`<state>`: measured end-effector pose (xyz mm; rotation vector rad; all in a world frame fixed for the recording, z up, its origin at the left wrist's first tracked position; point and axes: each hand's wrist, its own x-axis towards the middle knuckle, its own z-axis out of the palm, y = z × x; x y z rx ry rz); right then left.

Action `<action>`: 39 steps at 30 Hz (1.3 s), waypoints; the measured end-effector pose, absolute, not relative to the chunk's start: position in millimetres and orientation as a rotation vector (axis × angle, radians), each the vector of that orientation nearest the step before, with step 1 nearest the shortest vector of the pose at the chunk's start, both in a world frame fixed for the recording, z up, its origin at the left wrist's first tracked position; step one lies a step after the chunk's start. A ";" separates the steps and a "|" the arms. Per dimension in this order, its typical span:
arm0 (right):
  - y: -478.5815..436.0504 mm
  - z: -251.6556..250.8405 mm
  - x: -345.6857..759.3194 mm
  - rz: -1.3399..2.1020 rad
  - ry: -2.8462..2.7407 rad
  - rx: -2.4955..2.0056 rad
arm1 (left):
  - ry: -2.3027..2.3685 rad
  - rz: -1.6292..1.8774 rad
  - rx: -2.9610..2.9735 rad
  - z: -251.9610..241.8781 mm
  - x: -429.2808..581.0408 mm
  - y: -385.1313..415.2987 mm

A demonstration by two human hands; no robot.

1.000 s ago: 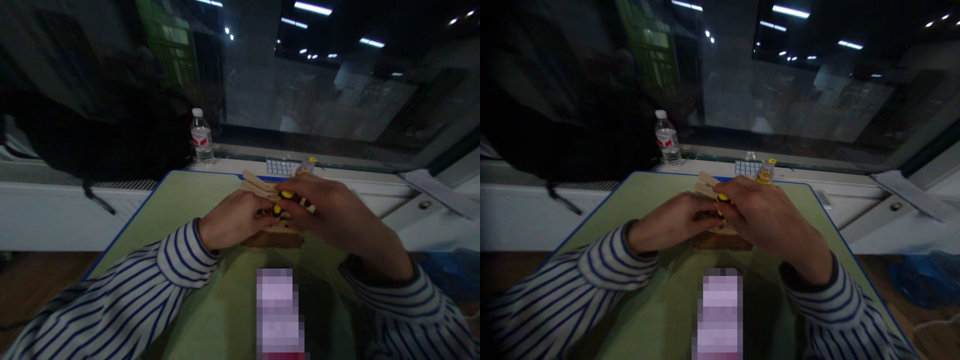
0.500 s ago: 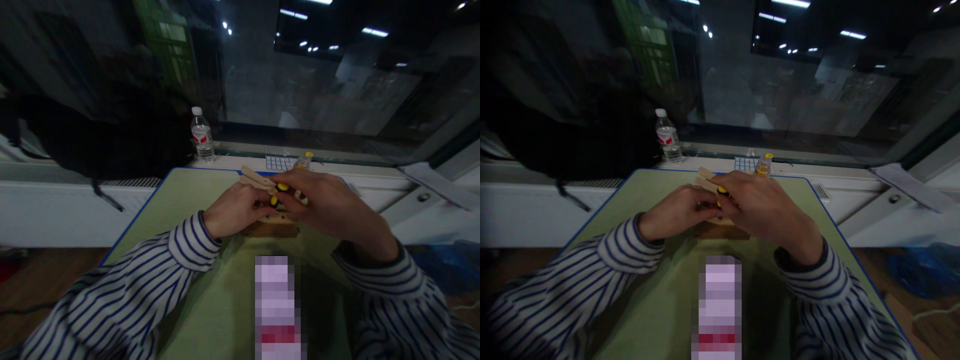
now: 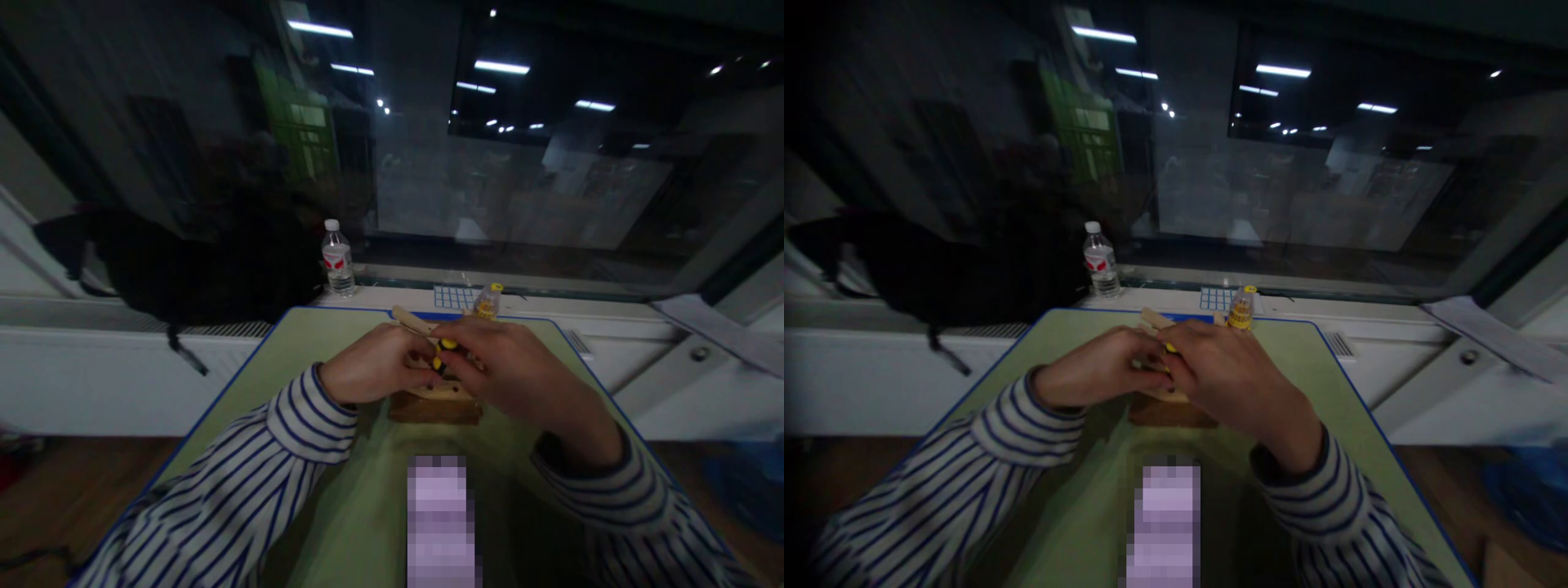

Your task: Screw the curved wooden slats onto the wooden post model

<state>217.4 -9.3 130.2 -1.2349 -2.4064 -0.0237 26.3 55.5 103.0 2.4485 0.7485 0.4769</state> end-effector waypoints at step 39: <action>-11.7 127.9 215.9 -0.112 -2.383 -1.247 | 0.697 0.559 2.570 95.1 23.9 61.3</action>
